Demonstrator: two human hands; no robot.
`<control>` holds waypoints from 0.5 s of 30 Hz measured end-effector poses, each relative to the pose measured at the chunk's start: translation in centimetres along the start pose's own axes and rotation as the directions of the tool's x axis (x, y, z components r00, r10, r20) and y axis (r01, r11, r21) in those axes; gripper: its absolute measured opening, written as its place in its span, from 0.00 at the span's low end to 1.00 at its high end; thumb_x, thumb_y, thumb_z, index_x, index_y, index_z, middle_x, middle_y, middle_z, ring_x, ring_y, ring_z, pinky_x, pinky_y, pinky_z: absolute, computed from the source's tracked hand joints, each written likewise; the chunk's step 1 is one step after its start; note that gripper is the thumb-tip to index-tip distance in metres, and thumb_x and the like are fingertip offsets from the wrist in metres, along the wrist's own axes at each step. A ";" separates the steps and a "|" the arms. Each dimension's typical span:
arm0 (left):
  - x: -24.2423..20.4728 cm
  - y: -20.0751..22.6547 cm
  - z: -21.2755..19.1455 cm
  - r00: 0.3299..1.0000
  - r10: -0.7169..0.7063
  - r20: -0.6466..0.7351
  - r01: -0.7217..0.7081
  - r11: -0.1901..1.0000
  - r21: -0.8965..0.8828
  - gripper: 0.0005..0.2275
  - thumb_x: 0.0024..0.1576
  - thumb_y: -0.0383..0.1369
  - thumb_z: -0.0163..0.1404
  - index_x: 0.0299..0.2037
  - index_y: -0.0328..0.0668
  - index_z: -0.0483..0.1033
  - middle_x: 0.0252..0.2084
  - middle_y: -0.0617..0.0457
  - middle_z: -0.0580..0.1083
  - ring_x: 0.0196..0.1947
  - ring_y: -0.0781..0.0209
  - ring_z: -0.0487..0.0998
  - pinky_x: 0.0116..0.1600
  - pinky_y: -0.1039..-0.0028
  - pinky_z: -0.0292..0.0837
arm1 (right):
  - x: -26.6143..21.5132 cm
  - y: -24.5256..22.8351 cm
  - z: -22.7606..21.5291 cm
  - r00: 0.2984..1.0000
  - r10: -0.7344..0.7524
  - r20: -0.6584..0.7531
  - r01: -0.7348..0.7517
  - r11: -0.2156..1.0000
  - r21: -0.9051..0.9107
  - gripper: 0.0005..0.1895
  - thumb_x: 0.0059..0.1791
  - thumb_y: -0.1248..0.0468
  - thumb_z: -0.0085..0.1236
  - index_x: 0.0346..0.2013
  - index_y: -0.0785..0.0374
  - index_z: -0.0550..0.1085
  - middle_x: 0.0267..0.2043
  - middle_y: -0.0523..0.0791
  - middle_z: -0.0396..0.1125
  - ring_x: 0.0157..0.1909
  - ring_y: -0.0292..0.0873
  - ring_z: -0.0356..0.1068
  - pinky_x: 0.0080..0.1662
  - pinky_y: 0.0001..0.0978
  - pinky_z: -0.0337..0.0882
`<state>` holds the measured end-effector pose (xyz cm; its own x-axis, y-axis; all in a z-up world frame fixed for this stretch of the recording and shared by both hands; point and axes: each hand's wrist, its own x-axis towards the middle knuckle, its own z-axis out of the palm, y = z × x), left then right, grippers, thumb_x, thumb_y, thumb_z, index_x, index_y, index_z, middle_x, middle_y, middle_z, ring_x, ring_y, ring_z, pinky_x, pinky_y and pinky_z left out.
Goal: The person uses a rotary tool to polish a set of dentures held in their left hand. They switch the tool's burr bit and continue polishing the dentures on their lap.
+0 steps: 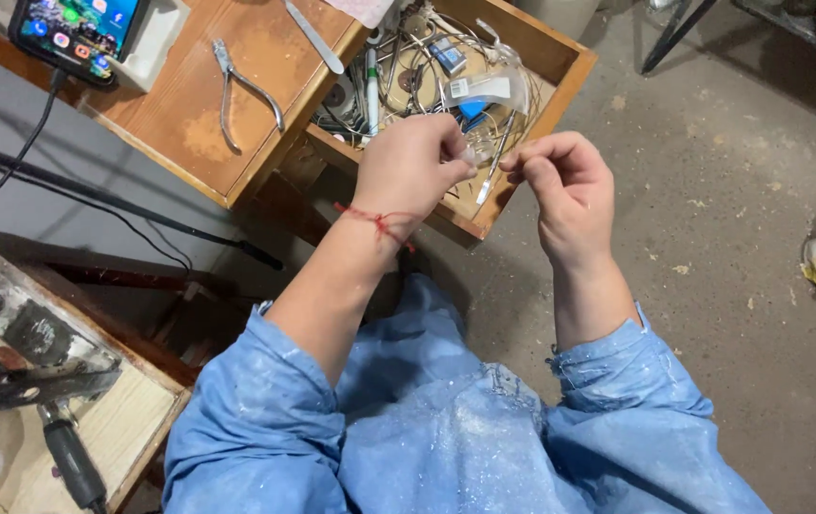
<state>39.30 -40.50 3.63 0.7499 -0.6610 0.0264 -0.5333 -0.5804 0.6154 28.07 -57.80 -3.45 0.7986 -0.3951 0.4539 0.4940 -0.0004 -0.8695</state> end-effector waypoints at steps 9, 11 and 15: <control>-6.2 0.7 2.1 0.944 0.038 -0.328 -0.283 0.607 -0.743 0.10 0.61 0.23 0.55 0.50 0.45 0.79 0.38 0.55 0.78 0.41 0.71 0.76 0.50 0.75 0.78 | -1.7 -4.4 2.4 0.977 -0.141 0.158 0.148 0.988 -0.033 0.07 0.55 0.72 0.56 0.39 0.78 0.71 0.34 0.60 0.73 0.36 0.47 0.73 0.44 0.36 0.75; -7.0 0.0 3.2 0.958 0.004 -0.287 -0.246 0.523 -0.816 0.12 0.60 0.22 0.55 0.52 0.42 0.79 0.38 0.52 0.79 0.39 0.69 0.77 0.47 0.75 0.79 | -2.6 -5.8 3.0 0.983 -0.093 0.156 0.099 0.995 -0.033 0.05 0.54 0.73 0.57 0.39 0.77 0.73 0.33 0.58 0.73 0.36 0.47 0.74 0.44 0.36 0.76; -8.9 0.6 4.2 0.982 -0.024 -0.188 -0.169 0.337 -0.926 0.16 0.58 0.22 0.58 0.57 0.39 0.79 0.38 0.49 0.81 0.38 0.71 0.80 0.46 0.79 0.79 | -1.1 -7.7 3.4 0.964 -0.197 0.176 0.193 0.980 0.043 0.07 0.53 0.70 0.59 0.36 0.74 0.72 0.41 0.61 0.70 0.42 0.51 0.71 0.48 0.41 0.75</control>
<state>30.63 -36.97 0.41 0.8227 -0.5457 0.1595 0.0561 0.3570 0.9324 24.51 -54.23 3.42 0.7333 -0.2194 0.6435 0.6528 -0.0371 -0.7566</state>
